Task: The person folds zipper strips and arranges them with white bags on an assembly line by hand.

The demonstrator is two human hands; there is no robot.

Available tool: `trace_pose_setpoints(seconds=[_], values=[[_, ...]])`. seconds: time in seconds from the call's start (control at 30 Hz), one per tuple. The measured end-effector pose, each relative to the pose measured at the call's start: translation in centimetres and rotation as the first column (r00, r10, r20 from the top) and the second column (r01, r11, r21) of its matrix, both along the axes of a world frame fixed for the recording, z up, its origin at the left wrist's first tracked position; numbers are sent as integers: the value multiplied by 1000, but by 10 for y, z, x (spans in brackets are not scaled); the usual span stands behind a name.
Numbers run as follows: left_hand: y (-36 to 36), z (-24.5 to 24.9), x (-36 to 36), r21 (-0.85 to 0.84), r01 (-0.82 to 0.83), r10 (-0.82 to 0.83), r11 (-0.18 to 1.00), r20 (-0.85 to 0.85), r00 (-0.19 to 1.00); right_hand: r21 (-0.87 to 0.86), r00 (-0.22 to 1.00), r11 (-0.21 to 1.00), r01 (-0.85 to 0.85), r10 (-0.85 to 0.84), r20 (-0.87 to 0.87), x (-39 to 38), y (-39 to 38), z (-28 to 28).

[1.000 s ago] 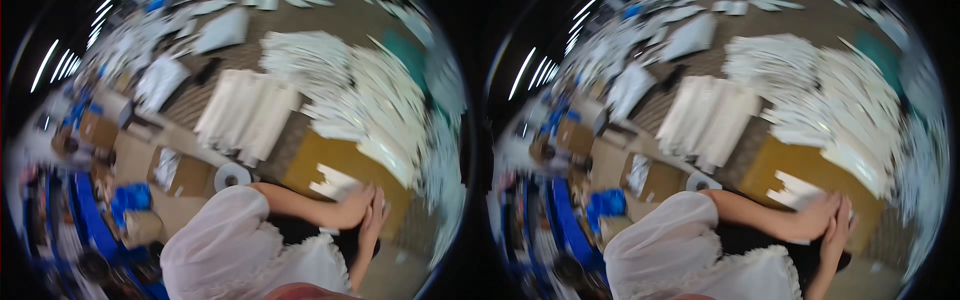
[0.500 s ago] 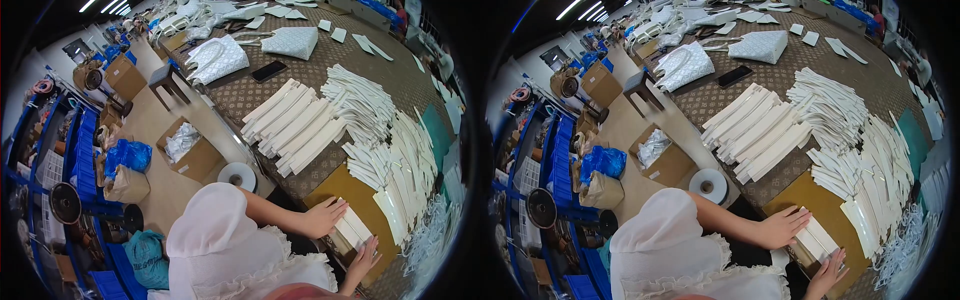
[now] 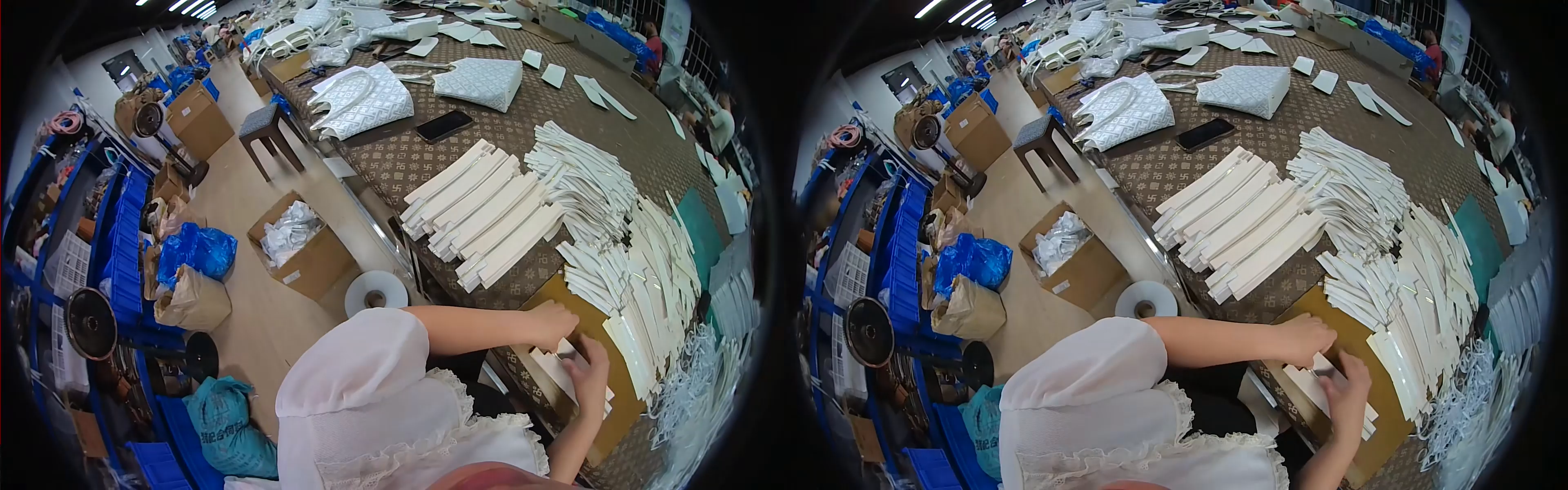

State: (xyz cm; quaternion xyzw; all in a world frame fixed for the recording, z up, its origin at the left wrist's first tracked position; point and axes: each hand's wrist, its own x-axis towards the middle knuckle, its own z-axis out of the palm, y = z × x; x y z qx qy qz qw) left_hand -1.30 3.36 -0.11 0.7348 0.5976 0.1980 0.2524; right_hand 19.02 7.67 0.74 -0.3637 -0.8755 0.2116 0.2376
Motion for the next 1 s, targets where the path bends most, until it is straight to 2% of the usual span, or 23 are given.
trace_pose_setpoints(seconds=[0.07, 0.1, 0.13, 0.17, 0.2, 0.23, 0.27, 0.3, 0.33, 0.37, 0.43, 0.47, 0.57, 0.6, 0.73, 0.9, 1.0], values=[[1, 3, -4, -192, 72, -16, 979, 275, 961, -286, 993, 958, -16, 49, 111, -7, 5, 7], [1, 8, -6, -191, 70, -16, 979, 272, 962, -422, 983, 906, -9, 85, 161, -9, 7, 11], [0, 13, -5, -116, 30, 36, 993, 532, 846, -422, 984, 906, -11, 85, 158, -9, 10, 19], [-1, 19, -4, -56, -29, 61, 998, 751, 658, -497, 993, 867, 41, 18, 113, -5, 14, 31], [-2, 24, -2, -16, -103, 57, 995, 909, 413, -571, 996, 816, 87, -54, 75, -1, 16, 41], [0, 29, 1, -18, -101, 58, 995, 910, 412, -573, 996, 815, 89, -55, 76, 1, 16, 46], [3, 34, 5, 9, -78, 22, 997, 924, 381, -604, 956, 796, -42, -143, -255, 4, 16, 51], [7, 38, 10, 36, -56, -15, 998, 937, 348, -589, 802, 789, -176, -232, -551, 5, 16, 53], [12, 39, 13, 66, -35, -51, 997, 948, 315, -589, 803, 789, -173, -234, -548, 7, 18, 51], [18, 38, 14, 66, -33, -53, 997, 948, 313, -604, 760, 778, -175, -283, -585, 9, 22, 44], [33, 33, 17, 61, -25, -42, 998, 884, 466, -631, 661, 754, -183, -381, -647, 16, 29, 27], [39, 30, 18, 57, -23, -36, 998, 842, 538, -631, 662, 754, -181, -382, -645, 21, 32, 20], [47, 12, 21, 38, 35, -52, 999, 798, 600, -754, 637, 613, -237, -488, -597, 42, 37, 0], [50, 8, 24, 27, 63, -61, 998, 772, 632, -756, 635, 612, -234, -492, -595, 46, 38, -6], [64, -2, 36, -16, 66, -30, 998, 770, 638, -778, 634, 580, -242, -513, -579, 51, 37, -24], [74, -16, 43, -58, 84, -4, 995, 802, 598, -766, 614, 601, -228, -522, -592, 50, 34, -26], [73, -31, 48, 5, 110, -59, 994, 870, 489, -784, 638, 584, -212, -525, -564, 47, 30, -22]])
